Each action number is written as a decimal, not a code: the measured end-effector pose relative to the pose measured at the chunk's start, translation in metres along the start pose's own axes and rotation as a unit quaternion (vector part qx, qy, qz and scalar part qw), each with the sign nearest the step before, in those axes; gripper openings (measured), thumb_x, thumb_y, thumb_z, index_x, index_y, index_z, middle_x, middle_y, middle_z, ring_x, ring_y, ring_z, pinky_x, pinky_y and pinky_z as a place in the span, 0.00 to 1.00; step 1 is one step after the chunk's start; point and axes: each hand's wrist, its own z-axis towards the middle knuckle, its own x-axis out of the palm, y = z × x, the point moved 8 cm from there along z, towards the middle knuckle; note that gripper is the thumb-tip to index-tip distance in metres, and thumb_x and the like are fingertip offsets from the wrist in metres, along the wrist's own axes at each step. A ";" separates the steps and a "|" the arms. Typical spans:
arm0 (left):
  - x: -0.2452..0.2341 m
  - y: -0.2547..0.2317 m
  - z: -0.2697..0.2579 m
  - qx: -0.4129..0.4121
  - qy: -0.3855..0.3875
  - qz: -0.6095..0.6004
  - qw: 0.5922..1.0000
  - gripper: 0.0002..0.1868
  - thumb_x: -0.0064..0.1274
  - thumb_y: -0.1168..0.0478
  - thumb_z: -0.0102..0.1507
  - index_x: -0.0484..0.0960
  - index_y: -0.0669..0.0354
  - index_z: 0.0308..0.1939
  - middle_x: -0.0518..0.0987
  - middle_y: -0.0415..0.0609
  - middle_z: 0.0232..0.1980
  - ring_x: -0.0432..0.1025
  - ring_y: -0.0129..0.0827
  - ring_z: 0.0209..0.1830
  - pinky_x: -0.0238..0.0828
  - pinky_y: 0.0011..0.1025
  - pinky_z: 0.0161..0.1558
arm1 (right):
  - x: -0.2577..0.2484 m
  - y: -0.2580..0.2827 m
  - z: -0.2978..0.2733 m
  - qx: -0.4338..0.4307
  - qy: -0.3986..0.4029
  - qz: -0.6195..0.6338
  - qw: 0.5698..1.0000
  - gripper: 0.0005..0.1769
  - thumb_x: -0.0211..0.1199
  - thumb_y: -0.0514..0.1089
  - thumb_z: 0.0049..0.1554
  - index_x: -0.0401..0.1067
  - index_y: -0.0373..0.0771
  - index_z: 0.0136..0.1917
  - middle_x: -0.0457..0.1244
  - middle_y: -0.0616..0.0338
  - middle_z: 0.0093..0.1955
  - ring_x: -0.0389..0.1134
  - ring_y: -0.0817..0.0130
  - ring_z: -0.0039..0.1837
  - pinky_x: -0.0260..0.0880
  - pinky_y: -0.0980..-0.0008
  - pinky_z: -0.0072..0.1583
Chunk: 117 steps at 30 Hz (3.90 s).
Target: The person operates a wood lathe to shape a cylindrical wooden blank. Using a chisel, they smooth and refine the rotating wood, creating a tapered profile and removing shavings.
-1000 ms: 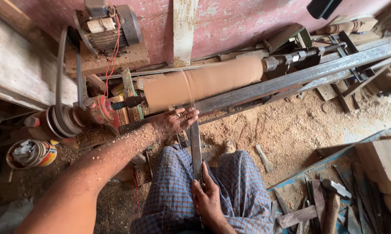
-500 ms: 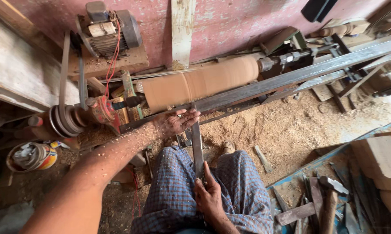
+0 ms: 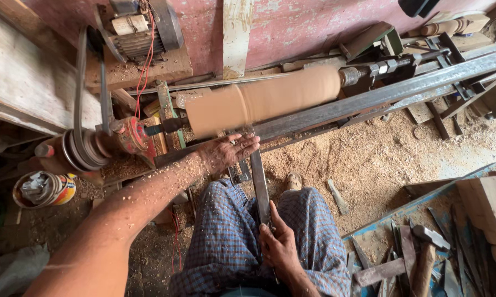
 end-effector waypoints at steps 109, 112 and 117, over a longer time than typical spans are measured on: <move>0.007 -0.012 0.119 -0.070 -0.159 -0.176 0.969 0.43 0.41 0.45 0.66 0.43 0.65 0.77 0.53 0.53 0.80 0.49 0.34 0.80 0.44 0.35 0.79 | -0.106 0.055 0.034 -0.143 -0.031 -0.146 0.978 0.37 0.59 0.36 0.59 0.55 0.44 0.80 0.57 0.65 0.25 0.52 0.80 0.23 0.52 0.78 0.23; 0.015 -0.025 0.118 -0.086 -0.178 -0.148 0.969 0.38 0.40 0.49 0.68 0.47 0.64 0.76 0.57 0.51 0.79 0.53 0.31 0.79 0.48 0.32 0.78 | -0.129 0.059 0.038 -0.060 -0.046 -0.121 0.990 0.36 0.57 0.33 0.59 0.56 0.42 0.79 0.70 0.61 0.39 0.60 0.80 0.29 0.59 0.80 0.28; 0.017 -0.025 0.123 -0.120 -0.183 -0.150 0.964 0.31 0.37 0.55 0.70 0.54 0.63 0.75 0.66 0.46 0.76 0.59 0.25 0.76 0.54 0.27 0.77 | -0.160 0.088 0.044 -0.037 -0.040 -0.265 0.963 0.35 0.58 0.36 0.59 0.58 0.47 0.79 0.65 0.63 0.33 0.56 0.80 0.26 0.58 0.78 0.25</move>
